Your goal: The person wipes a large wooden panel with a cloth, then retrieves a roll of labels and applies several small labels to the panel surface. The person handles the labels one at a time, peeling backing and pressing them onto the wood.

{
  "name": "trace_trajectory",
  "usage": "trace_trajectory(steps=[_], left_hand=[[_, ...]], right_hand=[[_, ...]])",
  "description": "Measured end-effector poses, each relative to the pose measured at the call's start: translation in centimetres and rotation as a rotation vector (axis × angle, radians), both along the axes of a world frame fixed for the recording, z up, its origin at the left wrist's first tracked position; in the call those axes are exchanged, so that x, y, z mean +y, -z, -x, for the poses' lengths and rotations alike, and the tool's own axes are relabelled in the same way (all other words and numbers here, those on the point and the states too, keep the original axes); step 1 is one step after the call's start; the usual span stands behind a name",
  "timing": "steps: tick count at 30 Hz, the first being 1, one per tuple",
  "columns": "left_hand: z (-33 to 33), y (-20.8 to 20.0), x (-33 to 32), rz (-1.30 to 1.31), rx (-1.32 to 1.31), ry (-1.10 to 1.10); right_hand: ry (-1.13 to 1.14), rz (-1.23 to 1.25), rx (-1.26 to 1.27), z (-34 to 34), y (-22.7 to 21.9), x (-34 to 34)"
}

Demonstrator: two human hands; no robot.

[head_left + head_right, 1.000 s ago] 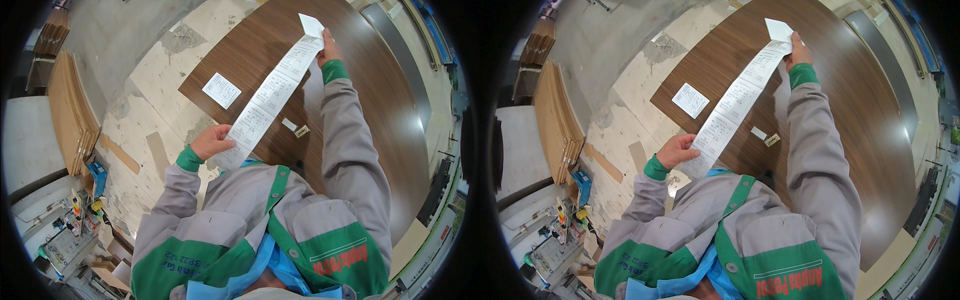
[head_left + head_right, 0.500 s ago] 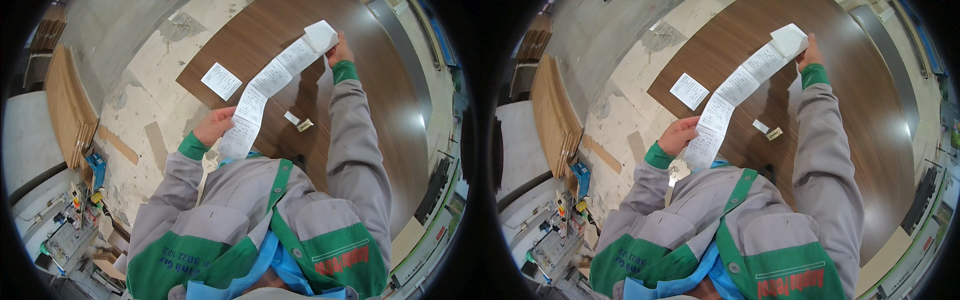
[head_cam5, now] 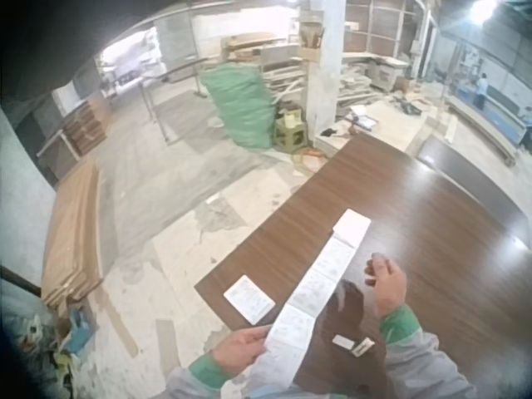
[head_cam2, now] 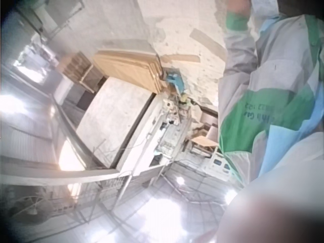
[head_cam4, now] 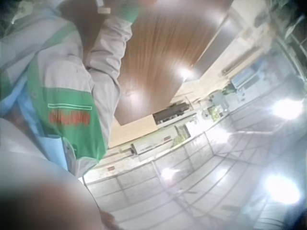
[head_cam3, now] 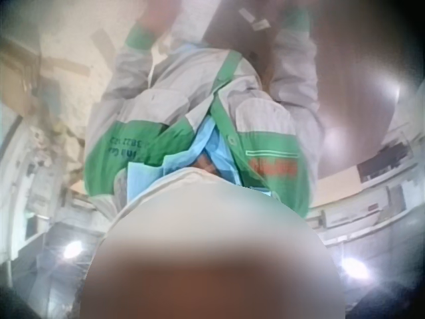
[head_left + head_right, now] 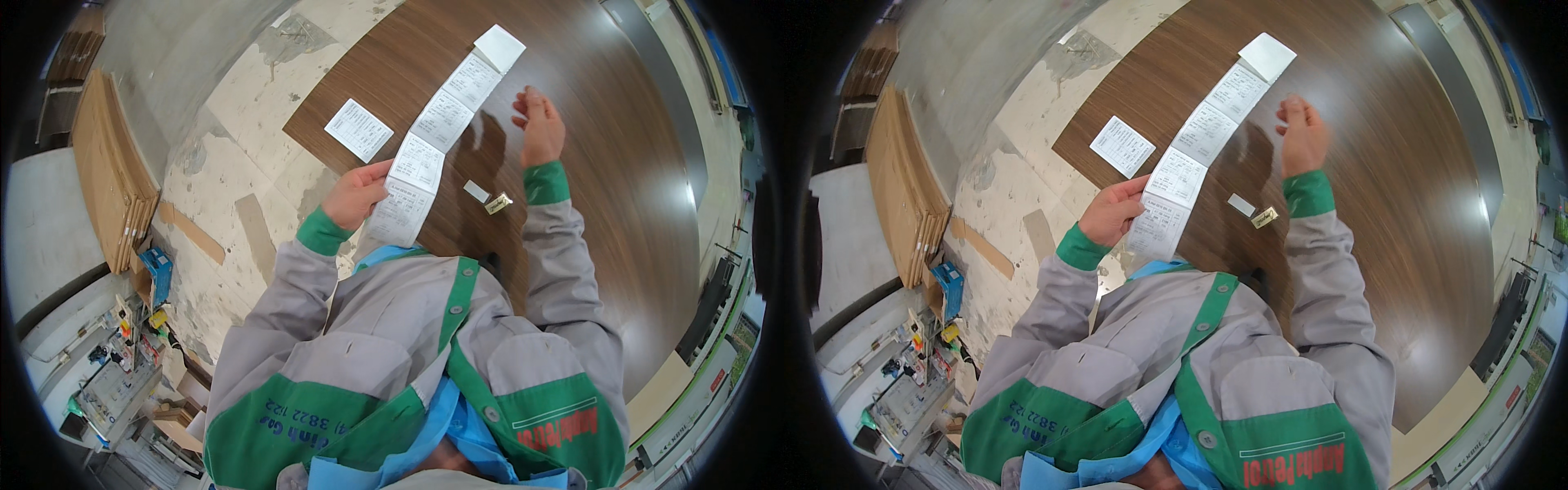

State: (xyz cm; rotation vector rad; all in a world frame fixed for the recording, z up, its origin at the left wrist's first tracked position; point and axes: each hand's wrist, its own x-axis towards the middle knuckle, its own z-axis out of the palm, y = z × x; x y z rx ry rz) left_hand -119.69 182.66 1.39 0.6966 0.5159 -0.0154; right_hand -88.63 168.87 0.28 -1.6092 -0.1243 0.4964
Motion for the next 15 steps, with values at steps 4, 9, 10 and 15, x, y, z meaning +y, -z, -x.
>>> trace_trajectory(steps=[4, 9, 10, 15], left_hand=[[0.4, 0.0, 0.0, -0.145, 0.079, 0.072], [1.9, 1.2, 0.3, -0.257, 0.178, 0.136], [2.2, 1.5, 0.3, -0.265, 0.207, 0.141], [3.1, 2.4, 0.3, -0.384, 0.211, 0.187]], right_hand=[[-0.224, 0.077, -0.124, 4.9, -0.3, -1.1], [-0.525, 0.201, -0.421, 8.1, 0.1, -0.9], [-0.604, 0.242, -0.630, 8.3, 0.1, -0.5], [-0.940, 0.394, -1.280, 9.4, 0.5, 3.6]])
